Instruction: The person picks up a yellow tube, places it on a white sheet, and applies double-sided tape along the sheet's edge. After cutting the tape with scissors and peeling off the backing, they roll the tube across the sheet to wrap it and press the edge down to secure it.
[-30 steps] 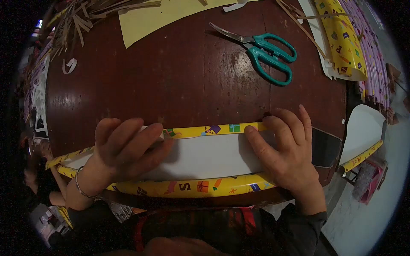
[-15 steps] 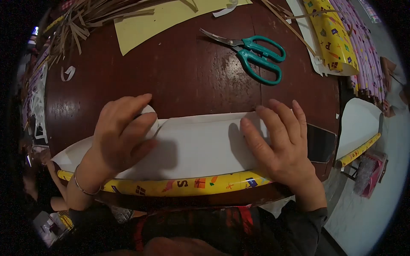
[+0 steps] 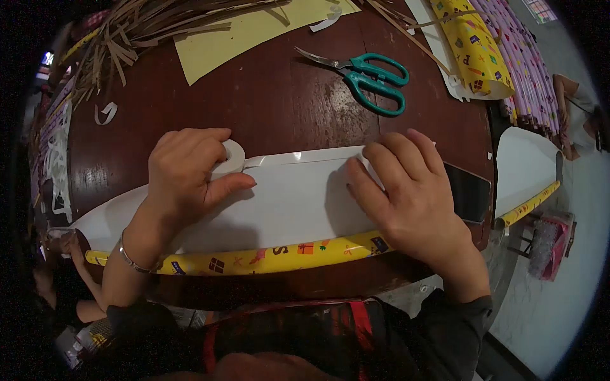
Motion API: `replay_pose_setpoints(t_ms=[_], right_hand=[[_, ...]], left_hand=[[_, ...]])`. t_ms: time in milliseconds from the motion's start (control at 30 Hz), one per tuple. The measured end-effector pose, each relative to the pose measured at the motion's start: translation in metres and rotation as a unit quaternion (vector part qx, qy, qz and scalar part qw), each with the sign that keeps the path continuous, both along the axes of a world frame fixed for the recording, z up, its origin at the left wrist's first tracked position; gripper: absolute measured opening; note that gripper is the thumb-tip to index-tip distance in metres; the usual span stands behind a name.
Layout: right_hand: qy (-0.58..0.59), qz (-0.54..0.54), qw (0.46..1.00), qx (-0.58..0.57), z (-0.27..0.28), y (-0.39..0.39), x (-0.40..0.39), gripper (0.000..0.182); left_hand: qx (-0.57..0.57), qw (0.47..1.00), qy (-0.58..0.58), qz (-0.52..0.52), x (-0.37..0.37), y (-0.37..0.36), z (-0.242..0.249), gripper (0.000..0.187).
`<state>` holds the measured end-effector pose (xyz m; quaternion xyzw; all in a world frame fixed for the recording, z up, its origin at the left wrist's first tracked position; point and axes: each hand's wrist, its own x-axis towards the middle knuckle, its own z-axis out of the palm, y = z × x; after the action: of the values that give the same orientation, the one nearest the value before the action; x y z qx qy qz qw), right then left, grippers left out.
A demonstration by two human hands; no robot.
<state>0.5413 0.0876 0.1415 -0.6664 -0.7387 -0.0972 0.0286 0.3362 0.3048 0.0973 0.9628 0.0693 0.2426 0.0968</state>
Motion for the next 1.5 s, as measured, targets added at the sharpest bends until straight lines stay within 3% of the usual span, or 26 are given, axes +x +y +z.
replay_pose_setpoints(t_ms=[100, 433, 733, 833, 900, 967, 1033, 1133, 1500], right_hand=[[0.061, 0.051, 0.996, 0.042, 0.003, 0.025, -0.02, 0.044], [0.15, 0.079, 0.982, 0.081, -0.039, 0.097, -0.053, 0.025], [0.226, 0.117, 0.962, 0.096, -0.049, 0.106, -0.044, 0.027], [0.23, 0.123, 0.959, 0.106, -0.047, 0.104, -0.042, 0.027], [0.239, 0.106, 0.961, 0.095, -0.042, 0.1, -0.038, 0.026], [0.248, 0.088, 0.961, 0.084, -0.038, 0.097, -0.037, 0.024], [0.28, 0.048, 0.956, 0.079, -0.036, 0.094, -0.037, 0.02], [0.284, 0.041, 0.956, 0.055, -0.036, 0.091, -0.032, 0.025], [0.32, 0.014, 0.947, 0.024, -0.027, 0.085, -0.022, 0.024]], left_hand=[[-0.024, 1.0, 0.003, 0.012, 0.0, 0.0, 0.0, 0.052], [-0.076, 0.996, -0.045, 0.031, 0.0, -0.003, -0.011, 0.047], [-0.133, 0.991, -0.013, 0.01, -0.001, -0.002, -0.003, 0.037], [-0.142, 0.988, -0.048, -0.02, 0.0, 0.001, -0.005, 0.034], [-0.206, 0.97, -0.129, 0.014, 0.0, 0.003, -0.009, 0.036], [-0.237, 0.962, -0.13, 0.025, 0.0, 0.005, -0.009, 0.031], [-0.379, 0.917, -0.092, 0.086, -0.002, 0.003, 0.0, 0.027], [-0.401, 0.911, -0.006, 0.099, -0.008, 0.004, 0.01, 0.023], [-0.261, 0.955, 0.138, 0.033, -0.014, 0.014, 0.006, 0.016]])
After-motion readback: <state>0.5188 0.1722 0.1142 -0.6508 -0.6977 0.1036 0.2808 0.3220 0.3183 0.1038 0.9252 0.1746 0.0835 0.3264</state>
